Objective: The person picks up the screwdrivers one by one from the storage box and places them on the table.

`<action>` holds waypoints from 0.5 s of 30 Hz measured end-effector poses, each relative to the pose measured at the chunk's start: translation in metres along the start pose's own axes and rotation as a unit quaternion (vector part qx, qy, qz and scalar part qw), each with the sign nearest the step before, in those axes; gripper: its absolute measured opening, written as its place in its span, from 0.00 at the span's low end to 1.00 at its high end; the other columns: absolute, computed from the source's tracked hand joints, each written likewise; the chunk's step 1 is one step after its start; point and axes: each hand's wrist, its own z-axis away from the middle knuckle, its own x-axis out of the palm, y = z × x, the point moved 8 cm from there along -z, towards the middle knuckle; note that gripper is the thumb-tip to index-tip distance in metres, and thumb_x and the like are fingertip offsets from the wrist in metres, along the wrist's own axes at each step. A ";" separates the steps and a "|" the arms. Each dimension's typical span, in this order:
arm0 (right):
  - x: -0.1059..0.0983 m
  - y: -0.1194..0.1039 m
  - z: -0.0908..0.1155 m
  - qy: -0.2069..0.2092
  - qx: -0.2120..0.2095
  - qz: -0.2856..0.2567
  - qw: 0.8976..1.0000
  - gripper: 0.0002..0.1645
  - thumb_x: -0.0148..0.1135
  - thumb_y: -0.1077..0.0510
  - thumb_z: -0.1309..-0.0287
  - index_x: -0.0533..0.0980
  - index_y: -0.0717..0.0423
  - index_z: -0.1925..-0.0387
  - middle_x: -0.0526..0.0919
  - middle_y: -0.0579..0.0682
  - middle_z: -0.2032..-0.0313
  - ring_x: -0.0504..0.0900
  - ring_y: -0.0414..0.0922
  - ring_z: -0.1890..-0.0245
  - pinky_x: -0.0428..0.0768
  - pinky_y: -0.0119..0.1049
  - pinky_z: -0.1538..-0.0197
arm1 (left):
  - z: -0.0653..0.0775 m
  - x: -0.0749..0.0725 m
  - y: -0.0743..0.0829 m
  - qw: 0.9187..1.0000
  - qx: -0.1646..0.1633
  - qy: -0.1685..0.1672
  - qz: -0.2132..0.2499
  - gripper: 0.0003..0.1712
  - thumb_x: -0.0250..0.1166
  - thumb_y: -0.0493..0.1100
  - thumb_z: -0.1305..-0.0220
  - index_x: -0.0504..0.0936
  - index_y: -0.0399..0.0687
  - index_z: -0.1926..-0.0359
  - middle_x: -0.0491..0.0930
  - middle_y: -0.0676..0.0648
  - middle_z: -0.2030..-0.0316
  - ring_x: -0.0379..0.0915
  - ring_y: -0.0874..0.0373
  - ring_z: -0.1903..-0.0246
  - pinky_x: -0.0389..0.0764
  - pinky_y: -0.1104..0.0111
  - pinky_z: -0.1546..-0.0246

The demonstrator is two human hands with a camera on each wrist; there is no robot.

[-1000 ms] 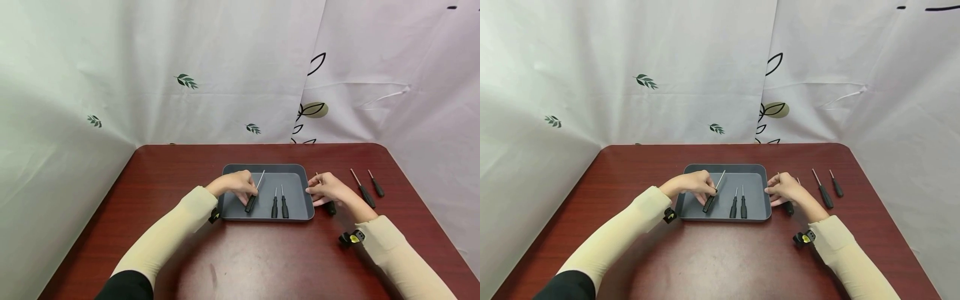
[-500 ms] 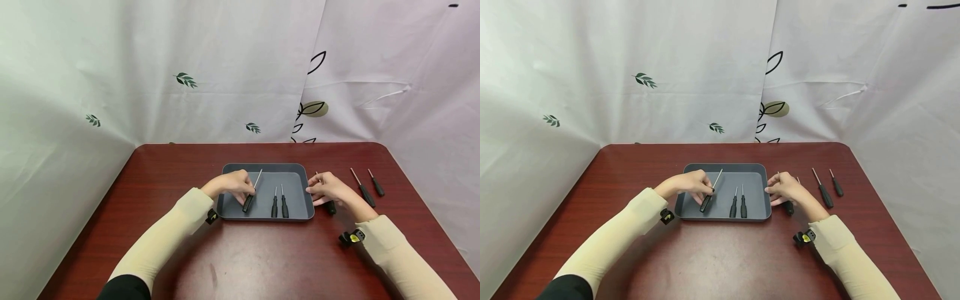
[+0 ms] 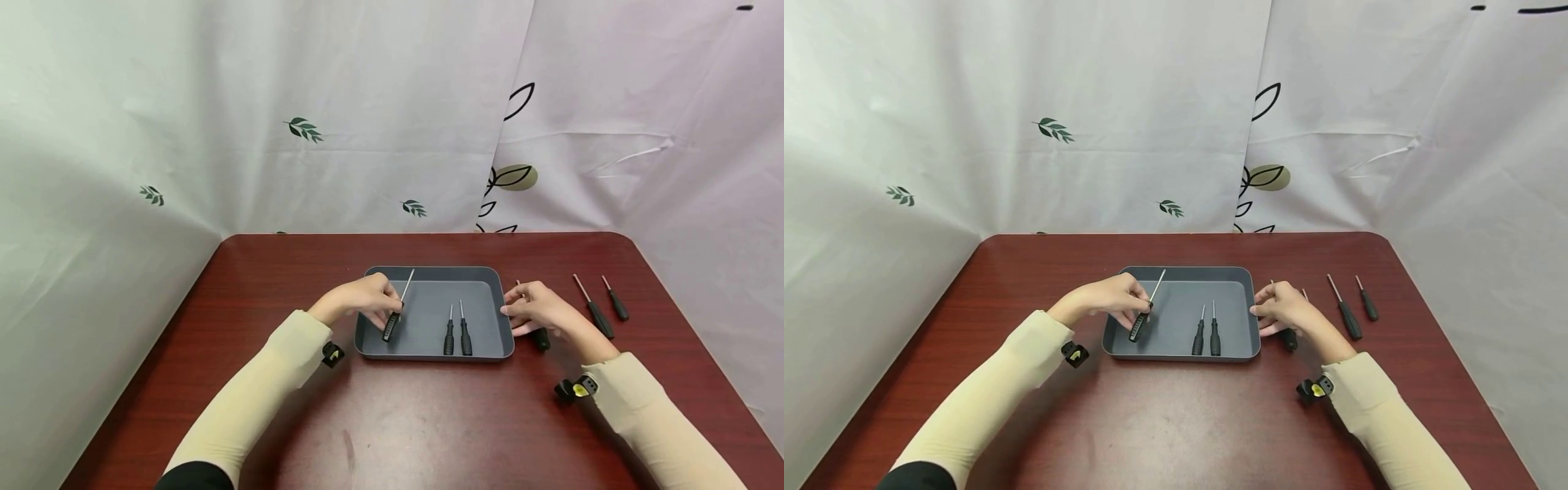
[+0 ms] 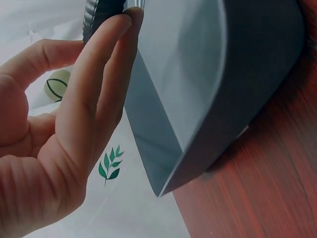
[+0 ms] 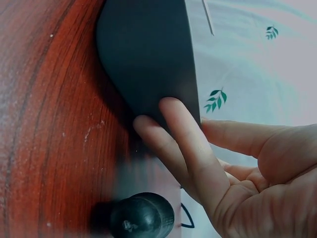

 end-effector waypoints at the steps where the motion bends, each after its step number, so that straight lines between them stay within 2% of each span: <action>1: 0.000 0.000 0.000 0.000 -0.001 -0.001 1.000 0.26 0.58 0.69 0.34 0.62 0.85 0.42 0.83 0.61 0.63 0.87 0.50 0.68 0.89 0.44 0.65 | 0.001 -0.001 -0.001 1.000 -0.001 0.001 0.002 0.14 0.59 0.34 0.33 0.83 0.25 0.55 0.83 0.42 0.69 0.82 0.58 0.77 0.88 0.65 0.69; 6: 0.000 0.000 0.000 -0.002 -0.002 -0.004 1.000 0.26 0.58 0.70 0.34 0.62 0.85 0.42 0.84 0.60 0.64 0.87 0.50 0.69 0.89 0.44 0.65 | 0.005 -0.007 -0.005 1.000 0.001 0.007 0.011 0.15 0.58 0.34 0.33 0.83 0.25 0.53 0.84 0.41 0.66 0.82 0.58 0.75 0.88 0.65 0.69; 13: 0.000 0.000 0.000 -0.004 -0.004 -0.007 1.000 0.26 0.58 0.69 0.34 0.62 0.85 0.43 0.84 0.60 0.64 0.87 0.50 0.68 0.89 0.45 0.65 | 0.014 -0.013 -0.010 0.999 0.014 0.012 0.042 0.16 0.60 0.35 0.32 0.82 0.23 0.53 0.84 0.35 0.53 0.83 0.57 0.71 0.88 0.64 0.66; 15: 0.000 0.000 0.000 -0.004 -0.005 -0.006 1.000 0.26 0.58 0.69 0.34 0.62 0.85 0.42 0.84 0.61 0.63 0.87 0.50 0.68 0.89 0.45 0.65 | 0.016 -0.015 -0.012 0.998 0.015 0.013 0.055 0.16 0.60 0.35 0.32 0.81 0.23 0.52 0.83 0.35 0.53 0.83 0.57 0.71 0.88 0.65 0.66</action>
